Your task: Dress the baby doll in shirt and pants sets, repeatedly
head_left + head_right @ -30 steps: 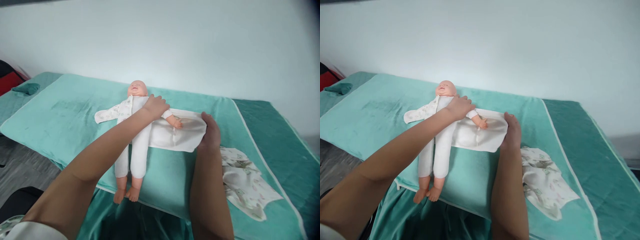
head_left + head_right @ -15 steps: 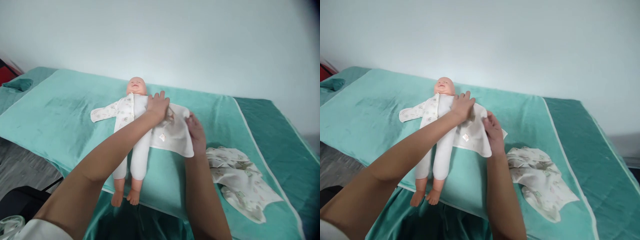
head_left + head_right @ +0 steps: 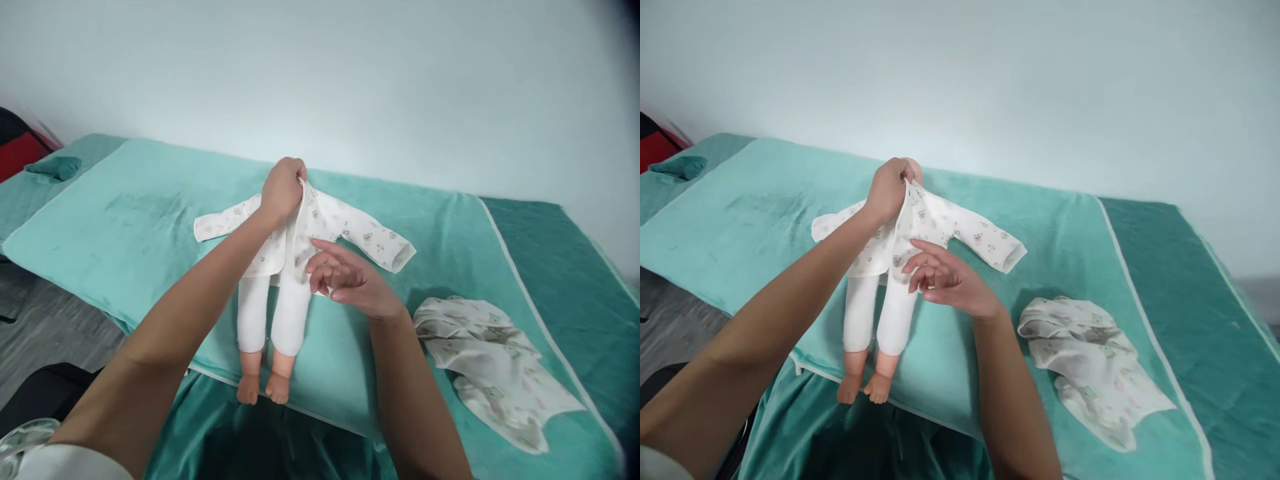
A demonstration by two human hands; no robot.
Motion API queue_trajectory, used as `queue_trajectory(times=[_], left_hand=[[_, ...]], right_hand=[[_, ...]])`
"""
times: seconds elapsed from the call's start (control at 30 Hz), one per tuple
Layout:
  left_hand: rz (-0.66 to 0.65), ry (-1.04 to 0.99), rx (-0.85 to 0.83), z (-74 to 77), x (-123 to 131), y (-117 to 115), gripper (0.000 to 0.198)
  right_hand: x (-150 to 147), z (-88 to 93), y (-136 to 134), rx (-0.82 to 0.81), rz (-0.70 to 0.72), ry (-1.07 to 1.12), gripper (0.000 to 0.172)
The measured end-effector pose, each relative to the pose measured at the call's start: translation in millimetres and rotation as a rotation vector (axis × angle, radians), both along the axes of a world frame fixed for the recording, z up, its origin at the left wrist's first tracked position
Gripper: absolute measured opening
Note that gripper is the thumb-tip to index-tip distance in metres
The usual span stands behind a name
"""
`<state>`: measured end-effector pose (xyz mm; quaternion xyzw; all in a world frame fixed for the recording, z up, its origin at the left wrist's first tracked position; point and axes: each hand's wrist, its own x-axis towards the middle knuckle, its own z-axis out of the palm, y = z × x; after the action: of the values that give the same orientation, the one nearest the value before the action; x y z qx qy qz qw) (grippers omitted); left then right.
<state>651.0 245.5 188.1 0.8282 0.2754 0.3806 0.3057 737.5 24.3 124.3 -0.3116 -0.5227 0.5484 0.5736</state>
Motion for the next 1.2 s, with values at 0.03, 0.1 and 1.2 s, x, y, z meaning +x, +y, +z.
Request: queue_trajectory(times=[0.03,0.1,1.2], left_hand=[[0.042,0.004,0.004,-2.8,-3.5,2.1,0.024],[0.114,0.054,0.035,-9.7,-9.7,4.6,0.026],[0.208,-0.144,-0.172,-37.8,-43.0,-9.1,0.030]], right_hand=[[0.3,-0.2,-0.4,0.007,-0.008,-0.020,0.072],[0.7,-1.1,-0.3,0.019,-0.070,-0.053,0.064],[-7.6,-19.7,15.8,0.001,-0.995,-0.451,0.009]])
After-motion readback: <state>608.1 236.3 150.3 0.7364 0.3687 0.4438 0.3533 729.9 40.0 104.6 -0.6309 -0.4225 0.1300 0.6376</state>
